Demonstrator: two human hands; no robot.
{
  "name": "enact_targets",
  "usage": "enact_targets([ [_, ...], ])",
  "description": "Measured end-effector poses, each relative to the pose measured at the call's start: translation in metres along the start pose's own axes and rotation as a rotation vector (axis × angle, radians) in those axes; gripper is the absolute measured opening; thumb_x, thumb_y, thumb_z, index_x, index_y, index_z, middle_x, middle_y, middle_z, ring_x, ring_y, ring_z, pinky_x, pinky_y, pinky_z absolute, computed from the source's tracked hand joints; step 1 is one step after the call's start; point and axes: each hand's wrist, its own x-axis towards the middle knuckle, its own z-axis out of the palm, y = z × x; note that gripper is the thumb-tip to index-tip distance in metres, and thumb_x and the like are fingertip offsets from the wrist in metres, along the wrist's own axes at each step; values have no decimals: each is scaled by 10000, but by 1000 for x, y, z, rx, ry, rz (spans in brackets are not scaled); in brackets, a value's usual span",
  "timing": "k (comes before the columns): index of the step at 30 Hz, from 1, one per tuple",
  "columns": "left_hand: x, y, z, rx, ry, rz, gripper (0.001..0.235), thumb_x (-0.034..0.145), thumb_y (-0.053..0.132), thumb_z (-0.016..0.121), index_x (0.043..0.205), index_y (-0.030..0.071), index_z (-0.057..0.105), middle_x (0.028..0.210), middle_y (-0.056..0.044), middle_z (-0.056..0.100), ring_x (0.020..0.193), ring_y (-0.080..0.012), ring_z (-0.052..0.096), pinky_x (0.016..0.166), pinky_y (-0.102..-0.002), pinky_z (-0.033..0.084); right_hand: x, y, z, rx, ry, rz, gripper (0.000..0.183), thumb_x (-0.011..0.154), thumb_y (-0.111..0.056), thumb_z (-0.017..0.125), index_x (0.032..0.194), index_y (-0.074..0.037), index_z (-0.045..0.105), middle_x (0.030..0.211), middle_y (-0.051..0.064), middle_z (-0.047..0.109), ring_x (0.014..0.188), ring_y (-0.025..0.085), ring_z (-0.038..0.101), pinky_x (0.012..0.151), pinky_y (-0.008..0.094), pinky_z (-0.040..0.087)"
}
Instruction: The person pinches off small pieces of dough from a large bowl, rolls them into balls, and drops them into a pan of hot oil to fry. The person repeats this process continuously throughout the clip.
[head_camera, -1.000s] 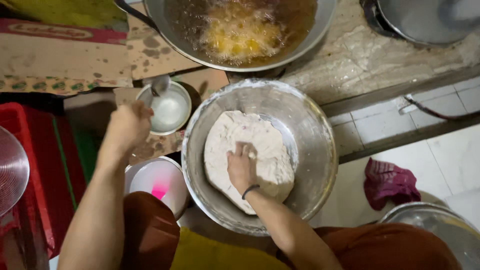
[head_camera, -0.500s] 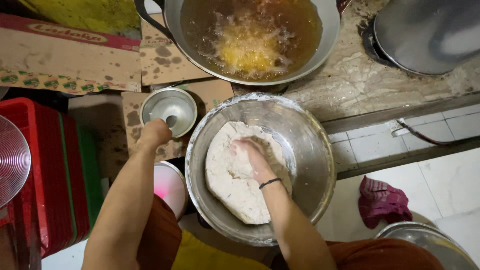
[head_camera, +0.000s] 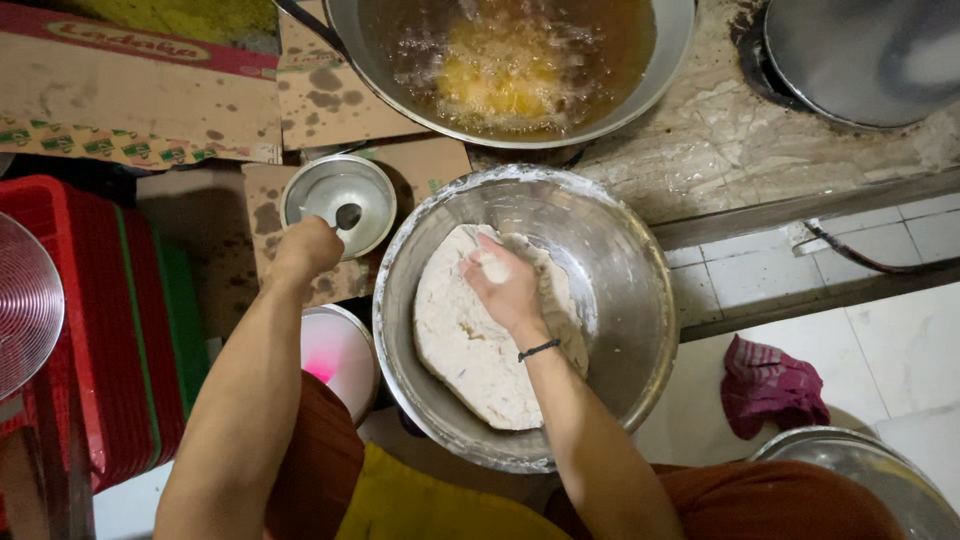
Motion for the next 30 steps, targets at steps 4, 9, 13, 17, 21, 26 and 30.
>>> enact_targets([
  [4, 2, -4, 3, -31, 20, 15, 391, 823, 189, 487, 985, -115, 671, 957, -329, 662, 986, -458, 633, 786, -511, 530, 5, -2, 1, -50, 16, 3, 247, 685, -285, 811, 917, -281, 730, 855, -48, 714, 874, 116, 669, 805, 263, 505],
  [9, 20, -15, 13, 135, 20, 157, 410, 805, 136, 394, 985, -101, 677, 924, -283, 688, 931, -414, 668, 778, -465, 543, -8, -24, -10, 49, -63, -1, 507, 545, -378, 900, 975, -170, 728, 1018, 82, 723, 1030, 231, 655, 937, 343, 474],
  [13, 8, -12, 11, 35, 90, 217, 394, 800, 178, 421, 951, -63, 693, 875, -280, 690, 917, -430, 667, 775, -492, 538, -1, -4, 1, 30, -46, -69, 262, 677, -294, 834, 888, -190, 720, 1033, 51, 719, 1007, 247, 664, 891, 361, 490],
  [17, -53, 23, -30, -144, 132, 260, 379, 856, 164, 425, 1019, -74, 672, 881, -324, 667, 896, -485, 648, 777, -527, 528, -4, -11, -2, -6, 3, -83, 248, 620, -292, 857, 791, -212, 697, 756, 32, 694, 762, 144, 659, 725, 265, 495],
  [21, -118, 64, -54, -109, 132, 258, 308, 834, 200, 519, 1039, 29, 672, 831, -254, 676, 901, -428, 663, 710, -504, 542, 2, 6, 2, 248, -168, -64, 305, 901, -406, 555, 797, -173, 723, 792, 46, 702, 800, 158, 640, 824, 305, 502],
  [26, -176, 115, -30, -23, 52, 434, 216, 782, 124, 551, 861, -15, 697, 793, -277, 667, 838, -442, 674, 689, -508, 556, -2, 4, 10, 214, -13, 3, 112, 793, -194, 697, 898, -159, 711, 860, 18, 698, 879, 139, 631, 857, 299, 490],
  [30, -200, 135, -13, 96, -17, 474, 407, 946, 203, 281, 1063, -32, 593, 820, -285, 652, 779, -469, 668, 641, -539, 555, 3, 9, 5, -63, -43, 226, 272, 717, -289, 747, 915, -104, 721, 899, 116, 705, 915, 271, 674, 815, 404, 502],
])
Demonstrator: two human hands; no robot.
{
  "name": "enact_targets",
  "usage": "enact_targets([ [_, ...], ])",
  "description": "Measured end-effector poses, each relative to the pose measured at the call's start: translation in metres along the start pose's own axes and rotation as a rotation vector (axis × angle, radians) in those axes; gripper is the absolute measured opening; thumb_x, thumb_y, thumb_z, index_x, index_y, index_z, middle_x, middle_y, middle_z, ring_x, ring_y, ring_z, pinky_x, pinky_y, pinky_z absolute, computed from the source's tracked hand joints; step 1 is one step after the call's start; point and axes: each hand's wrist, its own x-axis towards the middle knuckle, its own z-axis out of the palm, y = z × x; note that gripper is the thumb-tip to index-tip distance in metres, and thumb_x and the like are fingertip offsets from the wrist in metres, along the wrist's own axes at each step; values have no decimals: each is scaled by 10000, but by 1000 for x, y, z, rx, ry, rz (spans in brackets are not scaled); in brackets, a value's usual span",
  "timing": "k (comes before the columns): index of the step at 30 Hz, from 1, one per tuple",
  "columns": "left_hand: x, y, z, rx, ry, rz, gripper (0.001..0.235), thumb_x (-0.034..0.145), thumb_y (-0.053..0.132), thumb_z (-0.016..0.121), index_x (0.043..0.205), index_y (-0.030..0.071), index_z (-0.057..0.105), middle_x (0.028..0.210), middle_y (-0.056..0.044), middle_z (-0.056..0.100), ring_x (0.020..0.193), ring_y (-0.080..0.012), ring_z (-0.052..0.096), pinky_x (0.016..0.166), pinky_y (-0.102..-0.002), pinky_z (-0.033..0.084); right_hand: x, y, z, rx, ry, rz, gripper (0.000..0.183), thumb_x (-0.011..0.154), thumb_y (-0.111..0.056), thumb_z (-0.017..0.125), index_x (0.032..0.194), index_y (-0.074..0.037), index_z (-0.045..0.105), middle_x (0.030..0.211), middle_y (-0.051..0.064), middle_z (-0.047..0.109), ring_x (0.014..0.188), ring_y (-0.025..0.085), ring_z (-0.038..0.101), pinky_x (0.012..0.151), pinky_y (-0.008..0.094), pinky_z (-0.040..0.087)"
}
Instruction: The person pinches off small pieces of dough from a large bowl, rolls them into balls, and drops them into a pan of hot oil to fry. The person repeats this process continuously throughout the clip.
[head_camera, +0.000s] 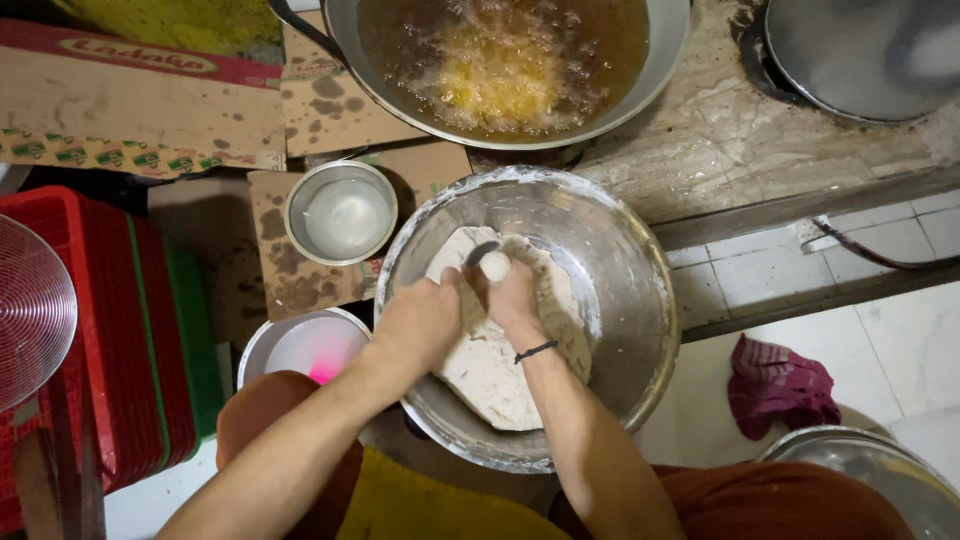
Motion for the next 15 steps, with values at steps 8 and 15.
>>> enact_targets([
  [8, 34, -25, 13, -50, -95, 201, 285, 845, 168, 438, 901, -21, 643, 746, -280, 644, 743, -488, 651, 570, -544, 543, -2, -4, -1, -38, 65, 224, 306, 718, -238, 711, 942, -30, 717, 842, 160, 702, 918, 298, 686, 780, 383, 529],
  [15, 28, -11, -65, -660, -406, -153, 264, 857, 158, 515, 984, 2, 686, 564, -70, 437, 332, -157, 397, 195, -250, 295, -9, -39, -17, -80, 155, 239, 480, 629, -179, 739, 1038, 65, 677, 1017, 264, 669, 1077, 392, 601, 889, 480, 505],
])
